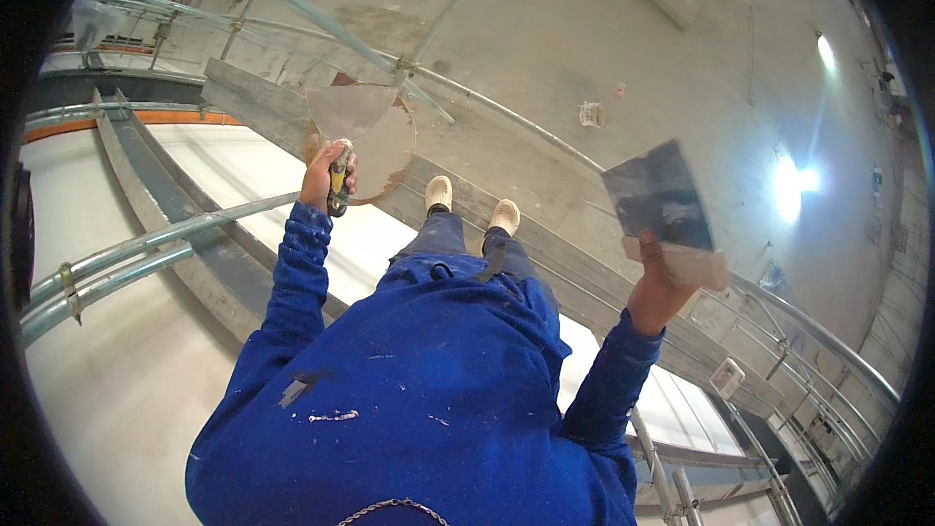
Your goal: The person applies plaster to a curved wall using a hawk and trowel. They repeatedly scoop plaster from the hawk and spread it smoothly along the wall surface, working in sections while standing on scaffolding.
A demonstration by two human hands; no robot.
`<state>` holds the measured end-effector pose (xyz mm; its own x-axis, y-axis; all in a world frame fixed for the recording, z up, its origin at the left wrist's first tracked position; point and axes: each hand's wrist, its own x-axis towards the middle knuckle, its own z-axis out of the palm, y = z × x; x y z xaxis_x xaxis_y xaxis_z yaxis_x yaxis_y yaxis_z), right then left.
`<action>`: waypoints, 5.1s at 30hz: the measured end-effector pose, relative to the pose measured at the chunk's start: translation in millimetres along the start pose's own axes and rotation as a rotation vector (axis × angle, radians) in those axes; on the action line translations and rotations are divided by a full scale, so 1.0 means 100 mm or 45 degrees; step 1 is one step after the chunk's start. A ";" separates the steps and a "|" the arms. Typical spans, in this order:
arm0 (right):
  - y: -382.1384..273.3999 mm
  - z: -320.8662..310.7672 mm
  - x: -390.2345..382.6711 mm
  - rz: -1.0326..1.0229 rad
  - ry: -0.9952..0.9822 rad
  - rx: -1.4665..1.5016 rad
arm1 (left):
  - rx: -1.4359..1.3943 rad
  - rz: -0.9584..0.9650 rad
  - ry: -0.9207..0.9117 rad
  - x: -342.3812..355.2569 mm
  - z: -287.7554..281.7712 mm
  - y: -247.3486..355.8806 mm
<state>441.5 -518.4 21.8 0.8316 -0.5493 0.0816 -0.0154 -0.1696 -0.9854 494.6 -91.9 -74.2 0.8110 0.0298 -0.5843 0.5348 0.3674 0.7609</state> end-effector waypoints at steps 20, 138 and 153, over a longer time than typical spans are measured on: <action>-0.21 0.26 0.15 0.171 -0.242 0.125 | 0.089 -0.003 -0.265 -0.39 1.40 0.07; -0.59 0.01 0.82 -1.650 -0.218 -0.852 | 0.057 -0.292 -0.746 -1.39 1.69 0.71; -1.12 0.07 0.51 -2.056 -0.889 -0.439 | 0.072 -0.416 -0.774 -1.45 1.74 0.93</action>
<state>489.4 -522.1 135.8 0.1945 0.7134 0.6732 0.9408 -0.3299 0.0777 468.1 -223.9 130.6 0.5868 -0.6061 -0.5369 0.7722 0.2195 0.5962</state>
